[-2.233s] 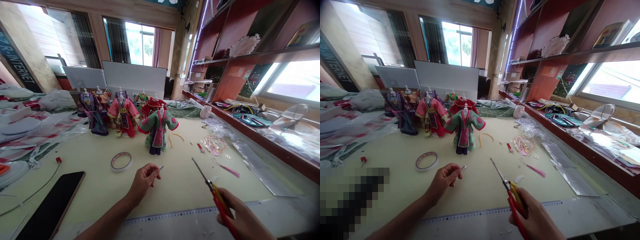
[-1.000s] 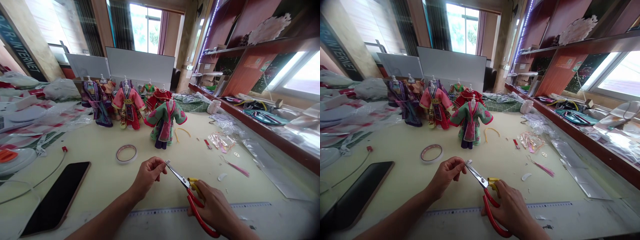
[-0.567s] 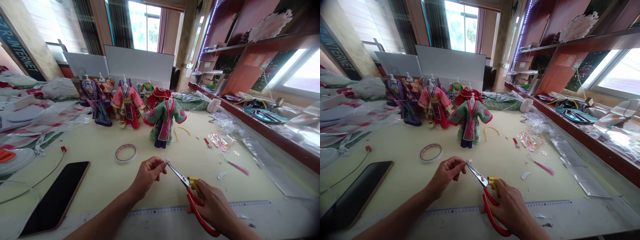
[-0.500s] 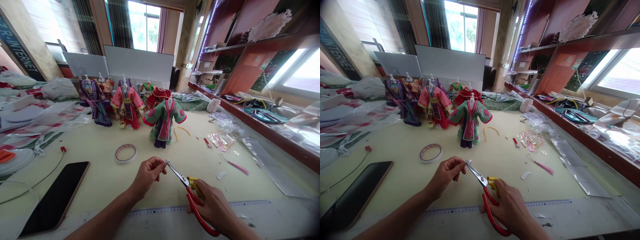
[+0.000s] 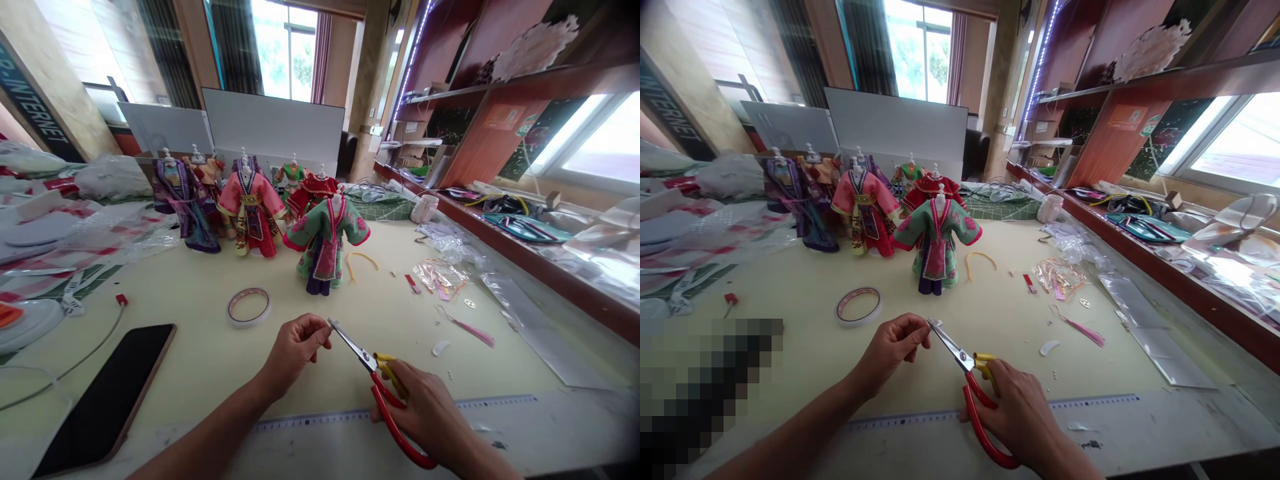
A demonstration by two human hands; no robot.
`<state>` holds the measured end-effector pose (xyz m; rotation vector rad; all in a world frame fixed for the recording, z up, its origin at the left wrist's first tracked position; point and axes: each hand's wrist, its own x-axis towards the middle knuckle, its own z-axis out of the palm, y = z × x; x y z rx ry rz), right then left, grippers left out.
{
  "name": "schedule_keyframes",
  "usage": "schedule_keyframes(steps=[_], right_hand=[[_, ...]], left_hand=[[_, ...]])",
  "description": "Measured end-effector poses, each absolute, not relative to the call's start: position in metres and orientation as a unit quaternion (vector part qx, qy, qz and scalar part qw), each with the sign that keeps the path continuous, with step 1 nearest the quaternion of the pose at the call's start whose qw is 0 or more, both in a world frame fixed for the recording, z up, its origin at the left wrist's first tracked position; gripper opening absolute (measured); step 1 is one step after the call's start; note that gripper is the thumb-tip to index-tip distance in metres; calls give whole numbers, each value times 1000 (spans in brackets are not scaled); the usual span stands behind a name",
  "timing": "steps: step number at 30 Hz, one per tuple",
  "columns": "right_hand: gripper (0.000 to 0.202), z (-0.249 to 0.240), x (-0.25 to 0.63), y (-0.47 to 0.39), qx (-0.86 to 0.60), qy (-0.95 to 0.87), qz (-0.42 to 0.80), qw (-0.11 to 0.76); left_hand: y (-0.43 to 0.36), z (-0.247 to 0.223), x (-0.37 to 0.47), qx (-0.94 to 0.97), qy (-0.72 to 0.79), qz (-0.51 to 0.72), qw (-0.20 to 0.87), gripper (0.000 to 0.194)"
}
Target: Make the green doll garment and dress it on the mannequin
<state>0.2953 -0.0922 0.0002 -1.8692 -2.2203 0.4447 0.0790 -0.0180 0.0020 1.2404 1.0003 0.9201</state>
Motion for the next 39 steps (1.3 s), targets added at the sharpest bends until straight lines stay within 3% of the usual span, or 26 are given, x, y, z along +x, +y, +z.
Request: schedule_keyframes(steps=[24, 31, 39], right_hand=[[28, -14, 308, -98, -622, -766, -20, 160], [30, -17, 319, -111, -620, -756, -61, 202], [37, -19, 320, -135, -598, -768, -109, 202]], left_hand=[[-15, -5, 77, 596, 468, 392, 521, 27], [-18, 0, 63, 715, 506, 365, 315, 18], [-58, -4, 5, 783, 602, 153, 31, 23]])
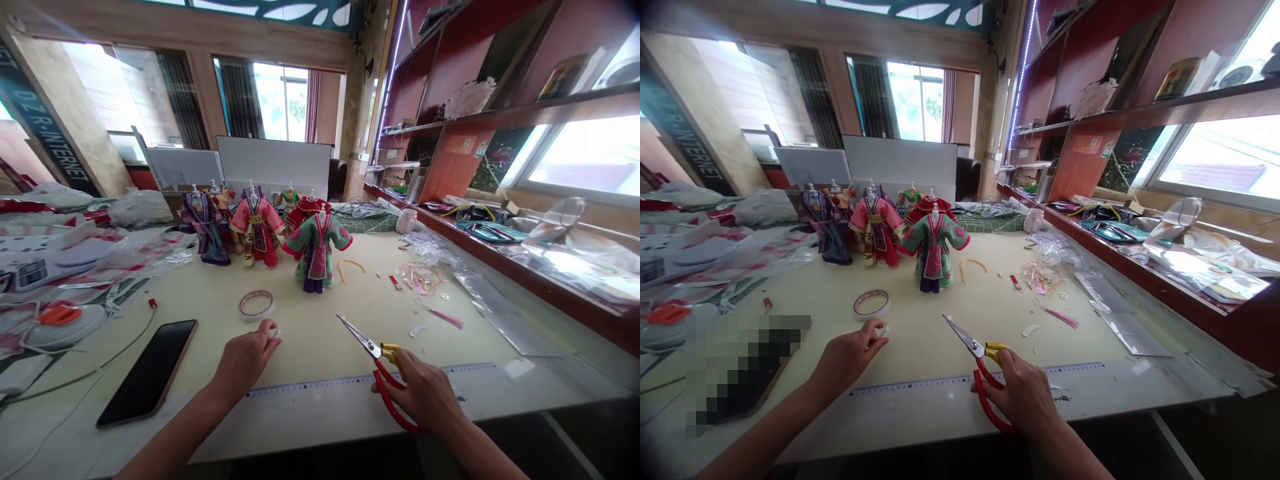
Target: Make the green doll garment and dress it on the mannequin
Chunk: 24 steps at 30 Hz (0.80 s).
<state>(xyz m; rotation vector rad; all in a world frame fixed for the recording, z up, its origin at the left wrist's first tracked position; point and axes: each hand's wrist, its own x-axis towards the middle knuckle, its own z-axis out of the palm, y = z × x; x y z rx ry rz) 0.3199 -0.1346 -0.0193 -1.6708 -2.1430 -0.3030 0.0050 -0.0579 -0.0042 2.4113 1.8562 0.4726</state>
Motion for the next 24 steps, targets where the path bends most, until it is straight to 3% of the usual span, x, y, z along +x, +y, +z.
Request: schedule_keyframes(steps=[5, 11, 17, 24], right_hand=[[35, -19, 322, -149, -596, -773, -117, 183], [31, -15, 325, -160, -591, -777, -140, 162], [27, -11, 325, -161, -541, -809, -172, 152], [27, -3, 326, -160, -497, -831, -196, 156]], left_hand=[[-67, -15, -25, 772, 628, 93, -43, 27], [-80, -12, -18, 764, 625, 157, -36, 28], [-94, 18, 36, 775, 490, 336, 217, 24], [-80, 34, 68, 815, 403, 289, 298, 13]])
